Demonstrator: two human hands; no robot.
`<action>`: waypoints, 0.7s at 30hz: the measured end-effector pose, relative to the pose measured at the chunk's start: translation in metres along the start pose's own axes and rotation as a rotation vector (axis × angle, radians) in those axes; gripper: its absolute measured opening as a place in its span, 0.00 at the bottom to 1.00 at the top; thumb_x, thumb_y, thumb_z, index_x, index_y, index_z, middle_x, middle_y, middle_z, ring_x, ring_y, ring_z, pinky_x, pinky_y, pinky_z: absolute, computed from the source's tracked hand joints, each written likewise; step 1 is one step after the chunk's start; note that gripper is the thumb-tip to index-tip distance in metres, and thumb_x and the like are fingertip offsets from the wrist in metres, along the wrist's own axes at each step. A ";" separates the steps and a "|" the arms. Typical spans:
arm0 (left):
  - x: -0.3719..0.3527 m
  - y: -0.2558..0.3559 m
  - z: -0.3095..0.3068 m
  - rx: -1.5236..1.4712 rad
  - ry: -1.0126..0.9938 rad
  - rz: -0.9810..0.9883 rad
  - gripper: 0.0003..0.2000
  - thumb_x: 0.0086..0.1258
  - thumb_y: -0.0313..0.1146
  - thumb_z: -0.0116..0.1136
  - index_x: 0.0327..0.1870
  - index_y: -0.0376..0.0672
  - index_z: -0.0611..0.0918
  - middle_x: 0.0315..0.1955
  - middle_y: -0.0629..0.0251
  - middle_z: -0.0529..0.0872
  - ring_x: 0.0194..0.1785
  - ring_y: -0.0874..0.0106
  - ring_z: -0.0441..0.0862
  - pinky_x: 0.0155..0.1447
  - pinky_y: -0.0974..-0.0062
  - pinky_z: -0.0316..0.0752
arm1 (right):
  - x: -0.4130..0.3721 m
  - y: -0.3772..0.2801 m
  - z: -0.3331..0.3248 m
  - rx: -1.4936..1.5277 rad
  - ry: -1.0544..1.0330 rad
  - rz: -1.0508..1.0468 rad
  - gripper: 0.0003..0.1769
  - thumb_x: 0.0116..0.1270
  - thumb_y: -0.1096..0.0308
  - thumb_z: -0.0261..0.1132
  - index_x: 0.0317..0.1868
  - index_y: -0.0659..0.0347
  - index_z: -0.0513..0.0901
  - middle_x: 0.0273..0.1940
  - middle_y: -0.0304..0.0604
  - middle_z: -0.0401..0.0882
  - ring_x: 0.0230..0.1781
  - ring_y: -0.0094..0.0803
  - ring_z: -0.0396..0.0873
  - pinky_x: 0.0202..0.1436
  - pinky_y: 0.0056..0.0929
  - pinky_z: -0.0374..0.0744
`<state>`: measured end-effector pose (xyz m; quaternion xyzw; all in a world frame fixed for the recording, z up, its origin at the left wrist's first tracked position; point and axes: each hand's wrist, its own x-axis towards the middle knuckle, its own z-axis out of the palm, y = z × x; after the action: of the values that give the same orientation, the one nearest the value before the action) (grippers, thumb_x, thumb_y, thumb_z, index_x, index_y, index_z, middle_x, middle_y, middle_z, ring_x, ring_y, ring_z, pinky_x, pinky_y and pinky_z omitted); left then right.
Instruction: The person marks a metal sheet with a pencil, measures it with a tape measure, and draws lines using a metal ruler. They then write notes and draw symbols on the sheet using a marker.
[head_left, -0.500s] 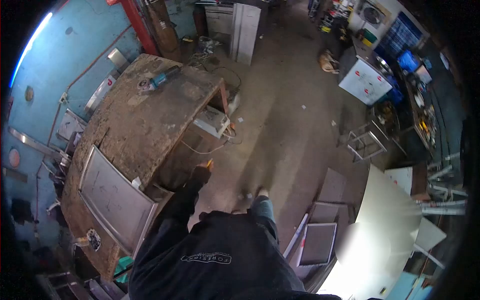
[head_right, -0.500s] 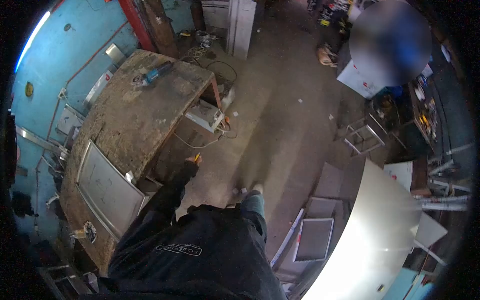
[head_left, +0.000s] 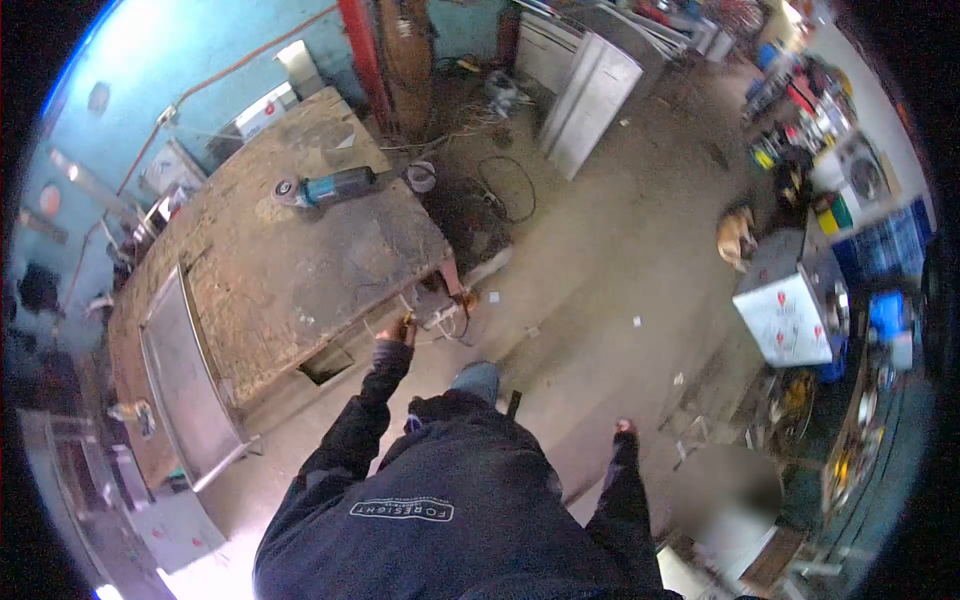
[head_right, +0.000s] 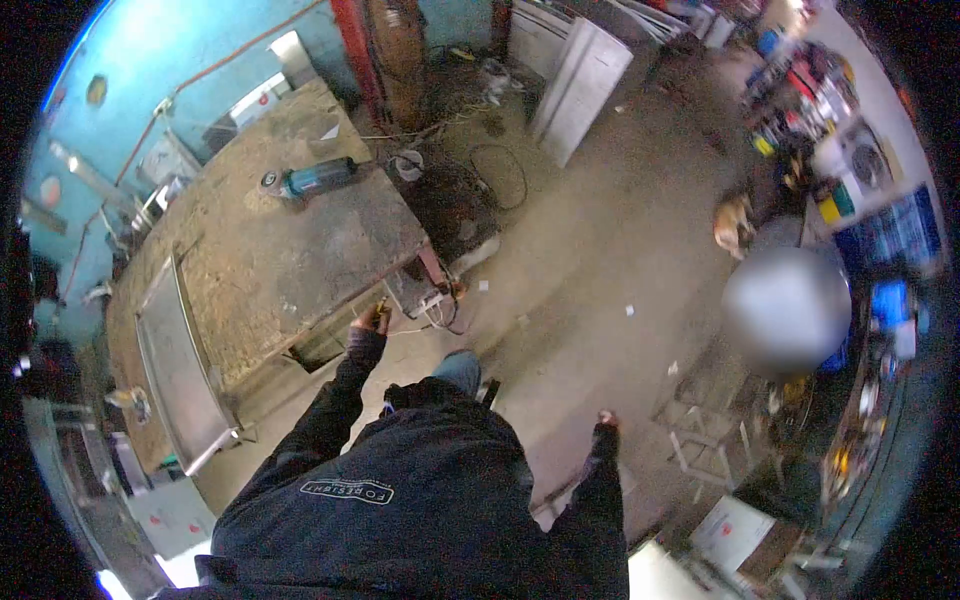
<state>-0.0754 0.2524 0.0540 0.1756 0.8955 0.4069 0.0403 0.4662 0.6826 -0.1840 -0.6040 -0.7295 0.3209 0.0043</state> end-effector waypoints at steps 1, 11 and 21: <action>0.012 0.012 -0.003 0.049 0.087 -0.003 0.13 0.72 0.40 0.59 0.43 0.37 0.82 0.26 0.51 0.86 0.29 0.60 0.85 0.35 0.66 0.77 | 0.068 -0.020 -0.015 0.321 -0.003 0.028 0.12 0.62 0.60 0.62 0.41 0.56 0.85 0.35 0.42 0.83 0.37 0.40 0.79 0.47 0.39 0.79; 0.187 0.052 0.065 0.137 0.364 -0.157 0.17 0.68 0.40 0.62 0.50 0.38 0.77 0.35 0.46 0.85 0.36 0.49 0.84 0.38 0.55 0.77 | 0.313 -0.384 -0.036 0.406 -0.315 -0.181 0.18 0.71 0.62 0.59 0.54 0.65 0.82 0.51 0.51 0.85 0.54 0.41 0.81 0.58 0.35 0.79; 0.280 0.086 0.072 0.209 0.446 -0.471 0.34 0.59 0.47 0.69 0.63 0.39 0.69 0.46 0.41 0.83 0.48 0.43 0.82 0.53 0.53 0.77 | 0.375 -0.749 0.130 -0.032 -0.686 -0.925 0.17 0.64 0.59 0.70 0.46 0.64 0.85 0.39 0.46 0.87 0.40 0.32 0.85 0.47 0.31 0.82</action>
<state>-0.2973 0.4537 0.0896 -0.1264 0.9351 0.3208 -0.0819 -0.3439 0.9053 -0.0757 -0.0834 -0.8823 0.4519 -0.1017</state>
